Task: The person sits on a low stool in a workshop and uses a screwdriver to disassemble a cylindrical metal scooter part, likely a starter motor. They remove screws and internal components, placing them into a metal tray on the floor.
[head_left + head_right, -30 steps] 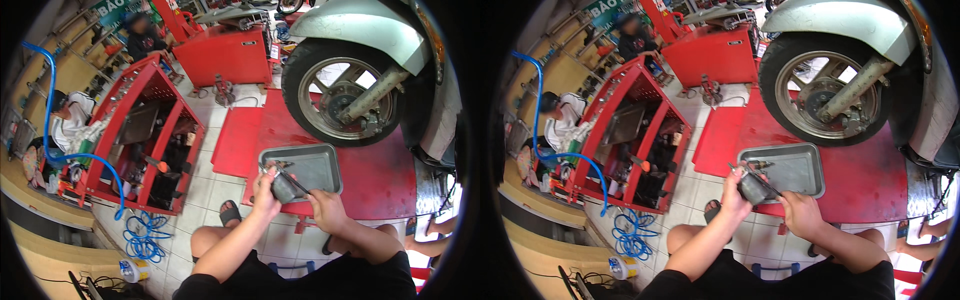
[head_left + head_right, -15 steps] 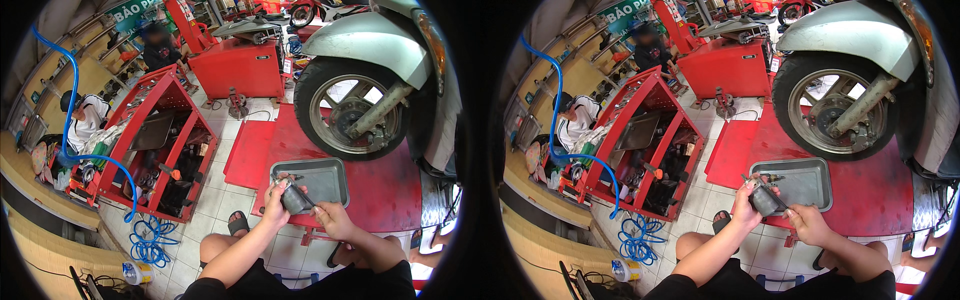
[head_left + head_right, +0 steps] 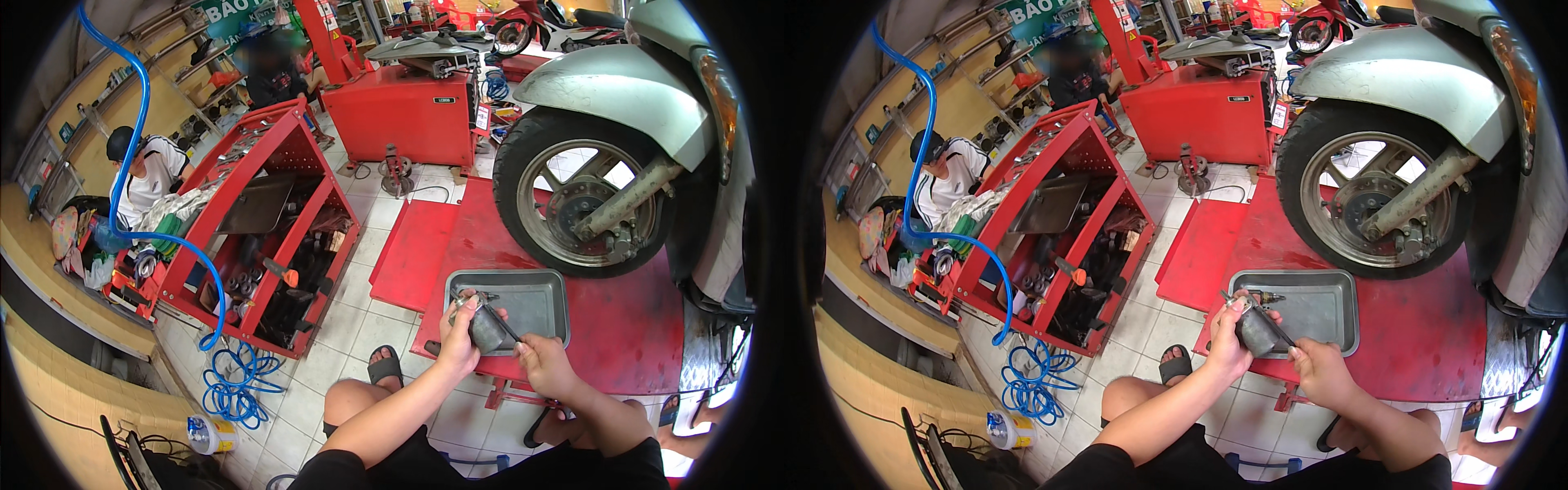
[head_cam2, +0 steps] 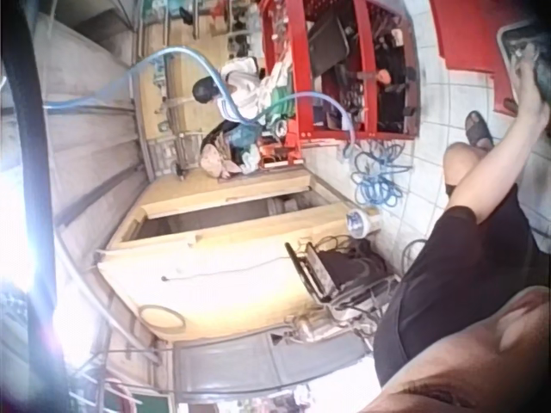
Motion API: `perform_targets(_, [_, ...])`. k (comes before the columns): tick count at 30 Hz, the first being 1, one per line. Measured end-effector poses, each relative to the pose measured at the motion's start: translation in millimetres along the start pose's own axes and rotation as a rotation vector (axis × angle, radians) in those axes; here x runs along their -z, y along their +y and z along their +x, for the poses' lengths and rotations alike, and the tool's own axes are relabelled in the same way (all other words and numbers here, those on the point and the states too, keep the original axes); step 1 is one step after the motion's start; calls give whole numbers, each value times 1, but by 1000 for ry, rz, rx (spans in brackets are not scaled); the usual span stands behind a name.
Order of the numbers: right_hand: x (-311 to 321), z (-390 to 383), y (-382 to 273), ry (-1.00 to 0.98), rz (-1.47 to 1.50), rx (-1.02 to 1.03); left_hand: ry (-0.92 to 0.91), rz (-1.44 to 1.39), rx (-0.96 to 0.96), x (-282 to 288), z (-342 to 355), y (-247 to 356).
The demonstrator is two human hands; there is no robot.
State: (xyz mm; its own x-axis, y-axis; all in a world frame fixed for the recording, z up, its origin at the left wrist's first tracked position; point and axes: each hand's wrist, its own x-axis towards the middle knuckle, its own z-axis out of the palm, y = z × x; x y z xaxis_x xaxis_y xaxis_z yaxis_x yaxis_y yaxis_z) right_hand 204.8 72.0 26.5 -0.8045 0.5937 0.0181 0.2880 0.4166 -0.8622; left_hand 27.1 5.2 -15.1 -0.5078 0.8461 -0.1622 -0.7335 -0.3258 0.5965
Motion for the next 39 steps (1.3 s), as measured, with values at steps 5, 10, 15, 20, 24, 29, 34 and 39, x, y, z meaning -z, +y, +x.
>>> perform_targets(5, [-7, 3, 10, 197, -370, 177, 79, -17, -55, -7, -3, 0])
perform_targets(10, [-9, 6, 7, 210, -578, 184, 131, -68, -66, -5, 1, -4])
perform_targets(15, [-11, 12, 8, 185, -584, 175, 179, -71, -13, 0, 5, -4])
perform_targets(20, [-2, 14, 21, -123, 184, -149, 170, -43, -1, -8, 3, 1])
perform_targets(24, [8, 15, 11, -306, 762, -530, 133, -58, 18, -4, 4, 0])
perform_targets(29, [14, 15, 8, -391, 994, -664, 118, -130, 100, 3, 5, -3])
perform_targets(34, [15, 13, 9, -417, 1067, -722, 154, -121, 121, -2, 2, -3])
perform_targets(39, [15, 12, 10, -382, 1026, -705, 145, -121, 126, -2, 4, -3])
